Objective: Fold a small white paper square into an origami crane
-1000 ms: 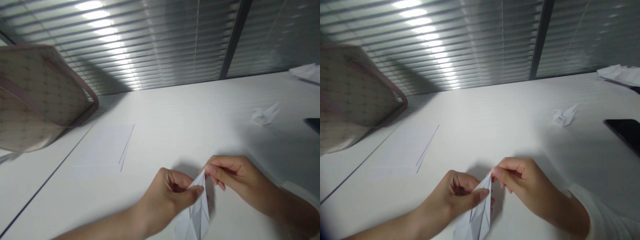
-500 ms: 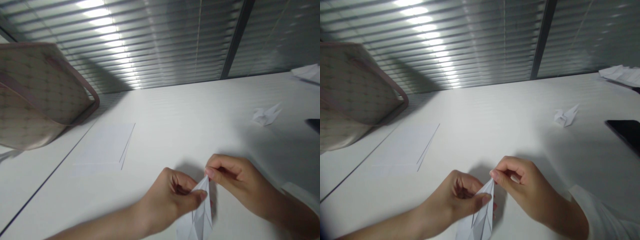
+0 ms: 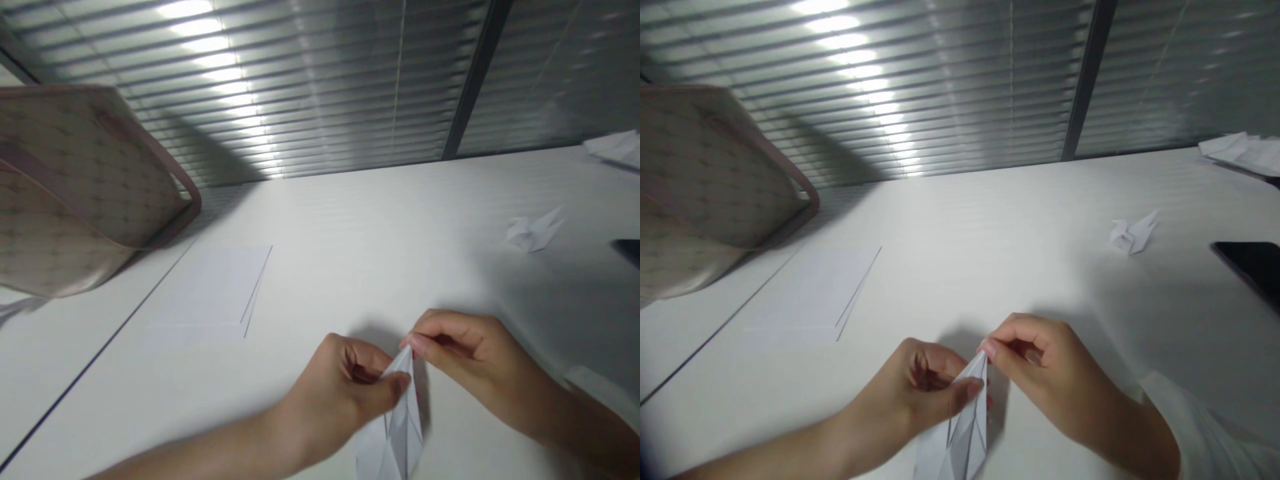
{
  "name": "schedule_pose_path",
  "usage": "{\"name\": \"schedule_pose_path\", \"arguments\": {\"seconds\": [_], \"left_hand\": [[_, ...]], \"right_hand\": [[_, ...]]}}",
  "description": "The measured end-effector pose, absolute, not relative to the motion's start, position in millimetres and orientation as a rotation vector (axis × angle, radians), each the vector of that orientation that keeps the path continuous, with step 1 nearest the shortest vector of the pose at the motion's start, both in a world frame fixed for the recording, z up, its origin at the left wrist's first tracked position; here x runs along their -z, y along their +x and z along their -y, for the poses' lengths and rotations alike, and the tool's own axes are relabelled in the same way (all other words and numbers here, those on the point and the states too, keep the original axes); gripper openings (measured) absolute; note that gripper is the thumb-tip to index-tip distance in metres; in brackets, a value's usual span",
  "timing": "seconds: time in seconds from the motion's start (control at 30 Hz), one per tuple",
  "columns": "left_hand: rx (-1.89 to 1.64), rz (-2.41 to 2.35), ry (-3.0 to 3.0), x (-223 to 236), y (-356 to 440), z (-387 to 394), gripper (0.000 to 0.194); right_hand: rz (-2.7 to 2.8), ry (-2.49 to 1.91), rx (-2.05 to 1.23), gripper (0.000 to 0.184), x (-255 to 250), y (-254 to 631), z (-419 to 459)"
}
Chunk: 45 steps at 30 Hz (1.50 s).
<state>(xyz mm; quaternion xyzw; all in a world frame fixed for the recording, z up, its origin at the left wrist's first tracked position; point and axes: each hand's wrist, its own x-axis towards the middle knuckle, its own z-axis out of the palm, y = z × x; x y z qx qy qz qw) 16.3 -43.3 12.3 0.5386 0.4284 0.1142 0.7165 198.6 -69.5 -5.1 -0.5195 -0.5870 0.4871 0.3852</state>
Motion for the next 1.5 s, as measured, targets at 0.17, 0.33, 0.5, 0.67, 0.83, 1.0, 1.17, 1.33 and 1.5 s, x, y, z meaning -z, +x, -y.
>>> {"name": "schedule_pose_path", "arguments": {"seconds": [0.17,0.33,0.5,0.67,0.83,1.0,1.17,1.33,1.5], "left_hand": [[-0.252,-0.973,1.179,-9.8,16.5,44.1,0.031],[-0.299,-0.960,1.121,-13.7,17.1,43.3,0.032],[-0.363,-0.919,1.080,-15.8,17.1,43.8,0.034],[-0.335,-0.928,1.108,-14.5,17.8,44.5,0.034],[-0.332,-0.906,1.141,-14.5,17.3,44.7,0.035],[-0.288,-0.910,1.191,-14.8,16.8,45.2,0.035],[-0.306,-0.890,1.196,-14.7,18.2,45.5,0.038],[-0.271,-0.871,1.235,-16.8,18.2,43.4,0.043],[-0.325,-0.884,1.164,-17.8,18.9,41.2,0.049]], "right_hand": [[1.501,-1.310,-1.263,0.020,5.1,198.3,70.1],[1.501,-1.295,-1.295,0.021,3.3,199.4,69.0],[1.459,-1.256,-1.341,0.017,-0.2,199.6,66.7],[1.427,-1.252,-1.345,0.018,-1.2,200.0,65.4],[1.410,-1.246,-1.340,0.017,-0.4,200.8,64.7],[1.415,-1.251,-1.349,0.019,-0.1,200.9,64.9],[1.456,-1.256,-1.358,0.021,-1.9,201.1,64.9],[1.458,-1.259,-1.403,0.020,-2.1,200.4,66.7],[1.454,-1.222,-1.422,0.017,-2.9,198.7,70.4]]}}
